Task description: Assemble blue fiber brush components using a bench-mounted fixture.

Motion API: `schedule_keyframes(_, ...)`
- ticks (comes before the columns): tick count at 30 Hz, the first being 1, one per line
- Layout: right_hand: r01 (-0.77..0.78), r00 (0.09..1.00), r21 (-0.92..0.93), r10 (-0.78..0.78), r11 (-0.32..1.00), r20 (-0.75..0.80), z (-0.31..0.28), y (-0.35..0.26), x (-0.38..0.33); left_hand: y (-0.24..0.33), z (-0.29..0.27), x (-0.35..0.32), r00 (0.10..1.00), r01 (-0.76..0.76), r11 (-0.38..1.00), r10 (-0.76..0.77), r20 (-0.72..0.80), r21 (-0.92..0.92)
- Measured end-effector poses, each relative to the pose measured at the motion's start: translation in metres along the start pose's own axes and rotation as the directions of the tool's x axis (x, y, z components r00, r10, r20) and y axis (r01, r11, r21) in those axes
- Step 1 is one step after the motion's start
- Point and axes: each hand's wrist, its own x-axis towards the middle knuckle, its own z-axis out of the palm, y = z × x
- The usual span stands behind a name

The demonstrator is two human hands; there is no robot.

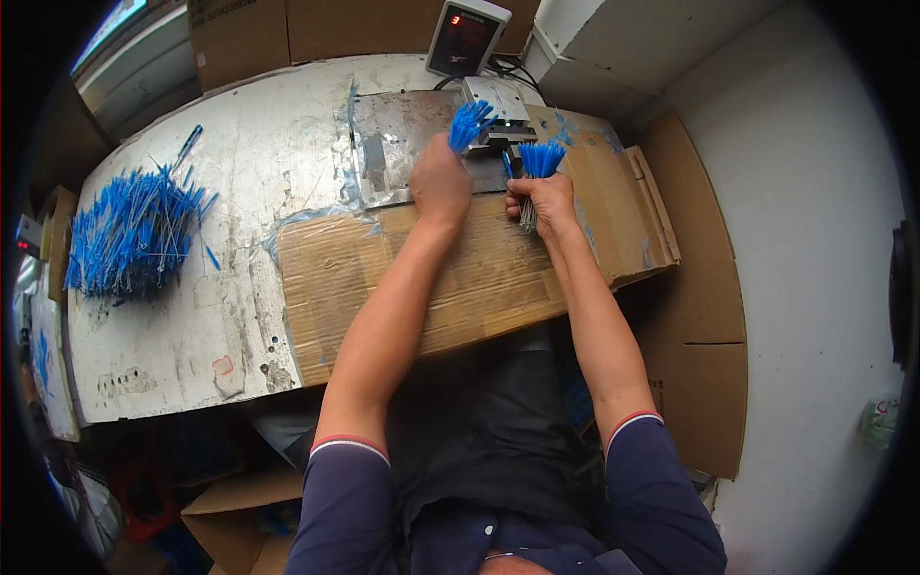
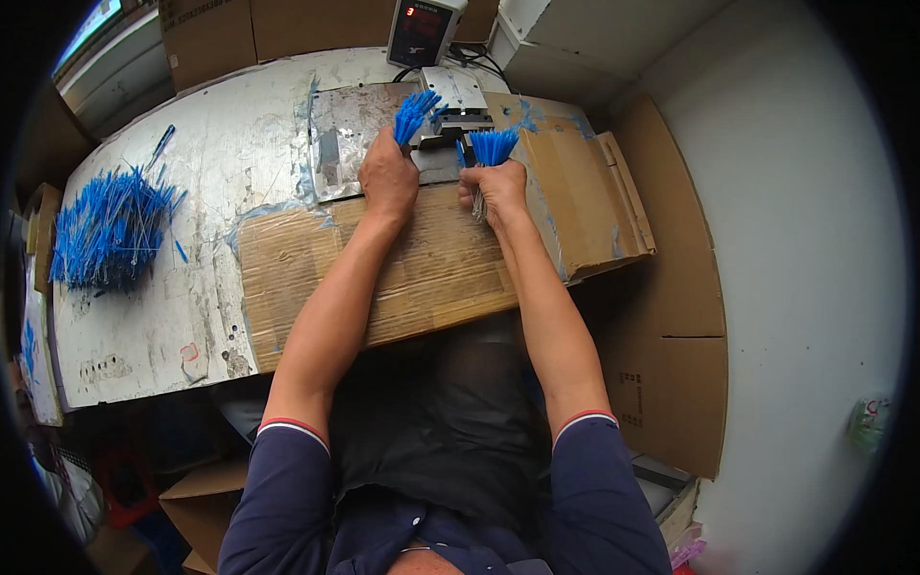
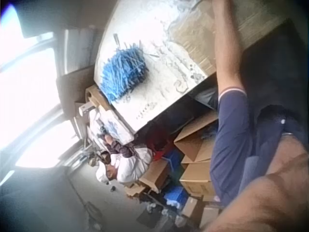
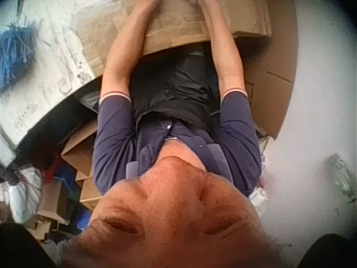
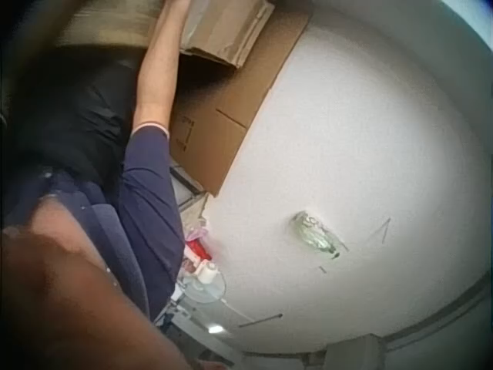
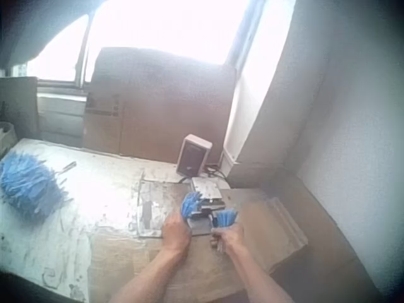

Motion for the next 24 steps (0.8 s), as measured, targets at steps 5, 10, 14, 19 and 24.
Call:
schedule_keyframes(5,-0.024,0.998,-0.025,0.023,0.999,-0.05,0.012,-0.003,0.015,-0.003,0.0,0.001,0.999,0.006,1.0,-0.006,-0.033,-0.023)
schedule_keyframes(10,-0.03,0.996,-0.042,0.027,0.999,-0.08,0.014,-0.004,0.022,-0.003,0.001,0.001,0.999,-0.021,1.0,0.021,-0.028,0.002)
schedule_keyframes(14,-0.033,0.996,-0.012,0.032,0.999,-0.08,0.016,-0.005,0.018,-0.005,0.002,0.003,0.992,-0.09,0.996,0.09,-0.091,0.006)
schedule_keyframes(19,-0.051,0.997,0.217,0.062,0.975,-0.041,0.012,-0.003,0.013,-0.007,0.005,0.002,0.992,-0.125,0.991,0.125,-0.009,0.04)
schedule_keyframes(24,-0.06,0.998,0.36,0.045,0.931,0.048,0.0,0.003,0.005,-0.012,0.007,0.0,0.983,-0.168,0.982,0.161,0.085,0.083)
